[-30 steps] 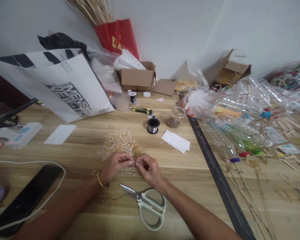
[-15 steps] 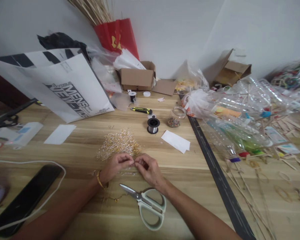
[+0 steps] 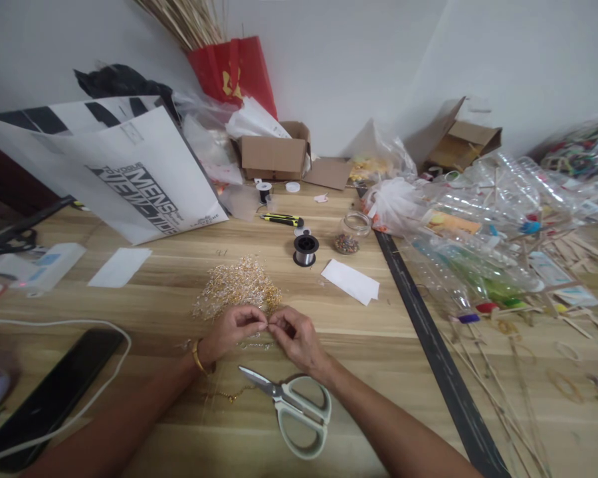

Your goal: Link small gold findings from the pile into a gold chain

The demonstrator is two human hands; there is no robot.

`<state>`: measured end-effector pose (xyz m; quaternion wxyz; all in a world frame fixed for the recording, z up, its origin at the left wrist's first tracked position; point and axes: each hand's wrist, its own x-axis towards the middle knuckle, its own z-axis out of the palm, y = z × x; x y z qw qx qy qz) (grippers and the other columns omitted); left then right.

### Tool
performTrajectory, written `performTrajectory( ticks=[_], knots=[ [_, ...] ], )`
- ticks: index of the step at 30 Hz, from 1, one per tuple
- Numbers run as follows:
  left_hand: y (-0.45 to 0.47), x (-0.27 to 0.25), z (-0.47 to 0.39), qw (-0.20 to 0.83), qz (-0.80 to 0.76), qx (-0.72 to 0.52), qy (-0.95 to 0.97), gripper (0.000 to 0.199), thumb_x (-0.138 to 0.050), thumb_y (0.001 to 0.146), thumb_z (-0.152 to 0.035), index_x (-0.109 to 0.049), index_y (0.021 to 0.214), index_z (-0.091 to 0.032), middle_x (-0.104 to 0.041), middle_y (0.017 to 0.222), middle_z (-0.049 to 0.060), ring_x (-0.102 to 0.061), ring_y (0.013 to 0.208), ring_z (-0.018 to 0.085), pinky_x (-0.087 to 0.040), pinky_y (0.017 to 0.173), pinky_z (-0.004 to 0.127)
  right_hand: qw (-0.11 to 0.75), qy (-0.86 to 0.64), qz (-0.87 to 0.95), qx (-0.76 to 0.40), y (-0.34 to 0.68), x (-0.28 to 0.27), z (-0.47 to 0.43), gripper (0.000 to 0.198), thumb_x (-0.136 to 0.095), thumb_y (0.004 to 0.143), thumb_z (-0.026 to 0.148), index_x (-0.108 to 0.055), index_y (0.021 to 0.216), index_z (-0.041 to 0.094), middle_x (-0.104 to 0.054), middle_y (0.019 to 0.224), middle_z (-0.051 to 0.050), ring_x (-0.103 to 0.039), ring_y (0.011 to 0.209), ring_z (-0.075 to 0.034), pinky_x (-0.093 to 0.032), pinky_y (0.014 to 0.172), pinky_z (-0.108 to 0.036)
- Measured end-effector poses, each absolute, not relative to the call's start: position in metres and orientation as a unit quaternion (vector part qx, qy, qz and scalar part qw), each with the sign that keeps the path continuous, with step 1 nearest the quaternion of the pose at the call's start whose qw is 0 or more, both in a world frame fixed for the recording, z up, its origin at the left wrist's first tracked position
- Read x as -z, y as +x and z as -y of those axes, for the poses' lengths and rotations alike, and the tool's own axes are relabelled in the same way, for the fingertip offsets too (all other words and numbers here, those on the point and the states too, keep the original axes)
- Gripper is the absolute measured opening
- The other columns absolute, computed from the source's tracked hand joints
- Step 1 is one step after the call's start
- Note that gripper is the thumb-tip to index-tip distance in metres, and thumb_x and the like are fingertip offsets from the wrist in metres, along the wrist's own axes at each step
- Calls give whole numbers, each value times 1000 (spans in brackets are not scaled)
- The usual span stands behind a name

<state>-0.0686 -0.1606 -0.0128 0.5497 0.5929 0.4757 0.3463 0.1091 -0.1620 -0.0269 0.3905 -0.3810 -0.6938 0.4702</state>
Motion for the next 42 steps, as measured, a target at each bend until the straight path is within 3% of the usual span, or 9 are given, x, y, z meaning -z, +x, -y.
performTrajectory(
  ticks=[10,21,27,42],
  knots=[
    [-67,13,162,578,-470,-369,555,14,-68,68,-24,-64,73,-11,-63,70,2,-56,68,13,-42,66,23,393,-371,703,-462,110,29,162,15,-54,83,29,-56,76,16,-51,65,0,-43,57,-11,-35,52,-22],
    [-64,10,163,613,-446,-390,522,30,-70,67,-25,-54,89,-14,-66,77,3,-60,71,14,-42,65,24,396,-370,698,-467,109,30,162,18,-55,83,33,-58,88,15,-49,63,1,-42,55,-11,-35,51,-21],
    [-67,13,162,607,-442,-376,543,30,-69,69,-25,-53,92,-13,-65,78,3,-60,72,14,-42,66,24,400,-358,708,-459,109,32,161,14,-55,84,29,-60,84,15,-49,64,1,-43,57,-11,-35,52,-21],
    [-66,12,162,616,-454,-389,512,29,-72,65,-25,-57,86,-13,-65,77,3,-60,72,14,-43,67,24,394,-360,708,-463,110,31,161,11,-54,84,25,-55,78,16,-49,66,0,-43,58,-11,-35,54,-21]
  ],
)
